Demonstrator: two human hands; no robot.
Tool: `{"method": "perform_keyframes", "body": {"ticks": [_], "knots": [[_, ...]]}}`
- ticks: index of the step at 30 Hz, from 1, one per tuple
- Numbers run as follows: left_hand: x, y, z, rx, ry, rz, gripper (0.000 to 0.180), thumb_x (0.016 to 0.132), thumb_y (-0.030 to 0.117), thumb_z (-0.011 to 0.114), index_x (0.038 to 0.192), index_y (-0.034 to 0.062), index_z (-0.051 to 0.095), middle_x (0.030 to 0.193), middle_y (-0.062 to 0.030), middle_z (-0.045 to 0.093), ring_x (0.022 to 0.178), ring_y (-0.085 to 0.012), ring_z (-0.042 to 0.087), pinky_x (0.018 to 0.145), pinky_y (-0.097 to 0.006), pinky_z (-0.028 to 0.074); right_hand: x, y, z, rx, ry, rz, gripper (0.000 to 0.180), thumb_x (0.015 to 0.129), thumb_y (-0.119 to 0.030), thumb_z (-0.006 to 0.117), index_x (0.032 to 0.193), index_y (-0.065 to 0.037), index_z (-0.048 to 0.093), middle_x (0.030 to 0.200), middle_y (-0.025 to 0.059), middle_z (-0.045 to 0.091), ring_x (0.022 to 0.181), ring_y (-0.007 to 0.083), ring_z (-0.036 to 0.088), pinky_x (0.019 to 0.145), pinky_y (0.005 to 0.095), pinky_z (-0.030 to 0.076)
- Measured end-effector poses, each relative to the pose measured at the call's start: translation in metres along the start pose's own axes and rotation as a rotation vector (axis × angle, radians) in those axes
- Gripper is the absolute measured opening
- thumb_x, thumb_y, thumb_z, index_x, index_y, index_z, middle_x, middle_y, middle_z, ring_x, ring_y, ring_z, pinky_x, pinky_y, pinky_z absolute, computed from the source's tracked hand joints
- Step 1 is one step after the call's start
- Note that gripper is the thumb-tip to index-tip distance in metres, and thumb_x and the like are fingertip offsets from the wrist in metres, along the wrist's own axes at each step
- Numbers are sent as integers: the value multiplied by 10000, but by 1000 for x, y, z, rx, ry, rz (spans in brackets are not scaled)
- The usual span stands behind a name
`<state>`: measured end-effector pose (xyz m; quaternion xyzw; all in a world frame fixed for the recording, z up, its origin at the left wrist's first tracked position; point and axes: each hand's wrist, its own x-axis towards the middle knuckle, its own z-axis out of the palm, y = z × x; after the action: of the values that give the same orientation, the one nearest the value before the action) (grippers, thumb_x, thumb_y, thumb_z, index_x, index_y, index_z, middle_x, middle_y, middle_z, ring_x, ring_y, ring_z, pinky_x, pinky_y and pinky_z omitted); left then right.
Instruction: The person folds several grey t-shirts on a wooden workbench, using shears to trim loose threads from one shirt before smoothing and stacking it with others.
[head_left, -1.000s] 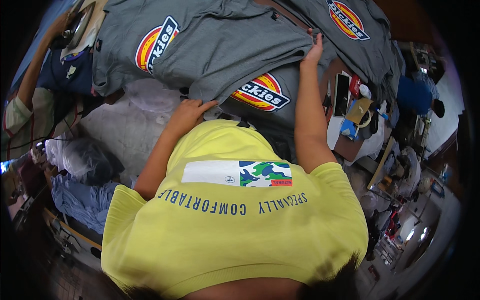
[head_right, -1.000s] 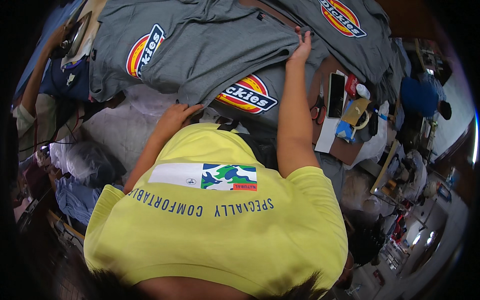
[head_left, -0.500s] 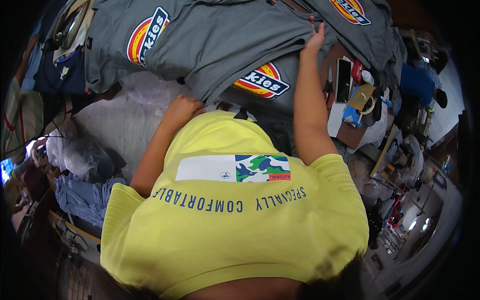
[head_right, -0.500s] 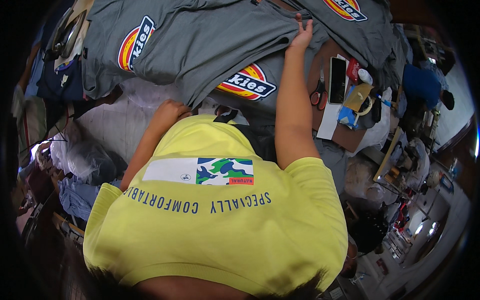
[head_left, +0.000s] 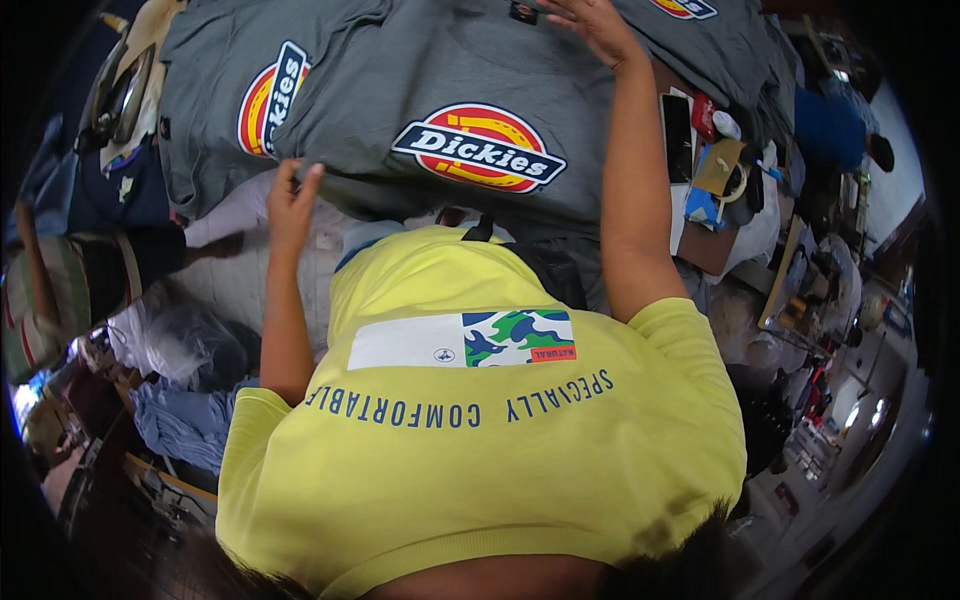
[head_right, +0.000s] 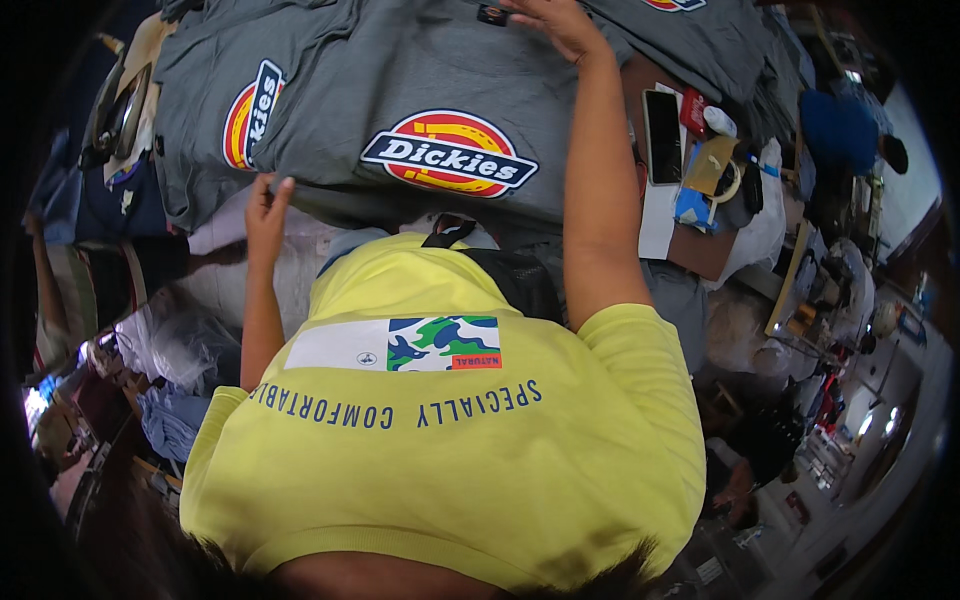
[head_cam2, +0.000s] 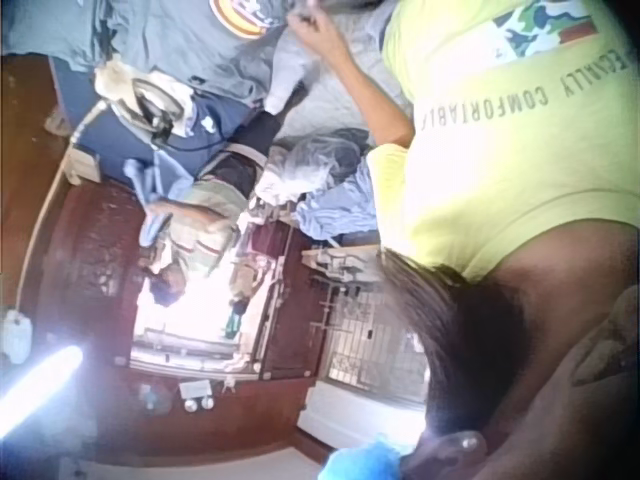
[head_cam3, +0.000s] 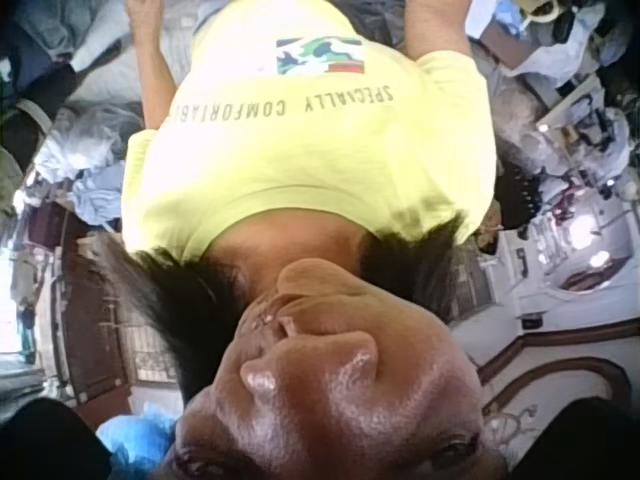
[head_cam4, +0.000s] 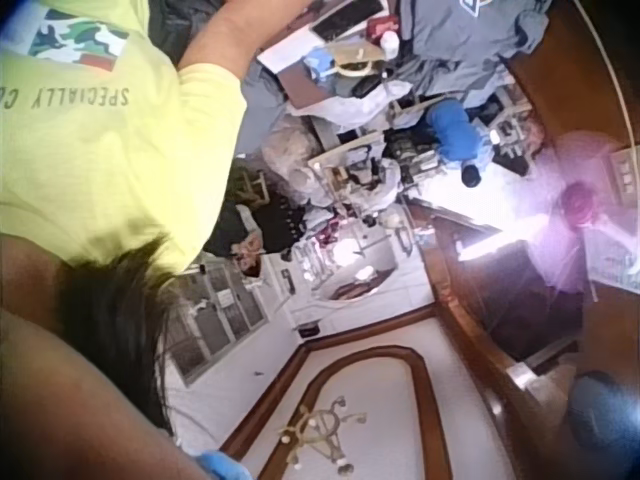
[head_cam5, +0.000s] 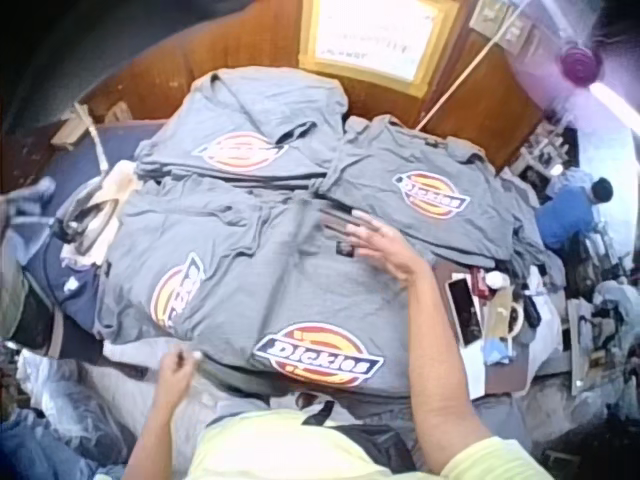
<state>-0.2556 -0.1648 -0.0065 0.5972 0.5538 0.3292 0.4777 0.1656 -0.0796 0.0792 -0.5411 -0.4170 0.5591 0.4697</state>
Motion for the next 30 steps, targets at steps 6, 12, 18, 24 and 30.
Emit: {"method": "perform_keyframes", "body": {"ticks": [6,12,18,24,30], "knots": [[33,-7,-25,-123,88,47,253,757,46,669,968,43,530,925,-10,522,867,-96,485,729,-222,381,0,66,-136,-619,438,-196,439,756,-349,661,1088,-70,595,1103,152,576,982,277,565,885,339,410],[66,34,25,676,331,575,256,728,50,613,982,64,582,1046,-136,558,1002,-301,508,884,-384,371,3,111,-185,-1000,583,-167,573,668,-547,659,1076,-146,617,1094,167,572,1048,337,520,903,407,395],[60,85,209,592,-521,937,548,772,303,634,1271,187,440,1418,-85,273,1316,-313,220,1035,-532,198,22,103,-168,-1124,645,-162,469,702,-481,660,1017,-134,630,1071,113,591,995,322,538,858,404,412],[61,79,267,826,-683,1065,649,846,598,331,1386,244,264,1463,-58,175,1352,-292,119,1064,-531,98,21,85,-149,-869,672,-230,344,752,-400,634,918,-99,631,838,139,639,792,324,606,698,390,462],[65,85,267,865,-769,1033,671,846,618,296,1397,239,237,1473,-41,139,1360,-275,73,1078,-500,68,33,92,-149,-1118,929,-126,240,800,-381,568,847,-156,636,832,114,641,766,350,599,630,420,461]]}}
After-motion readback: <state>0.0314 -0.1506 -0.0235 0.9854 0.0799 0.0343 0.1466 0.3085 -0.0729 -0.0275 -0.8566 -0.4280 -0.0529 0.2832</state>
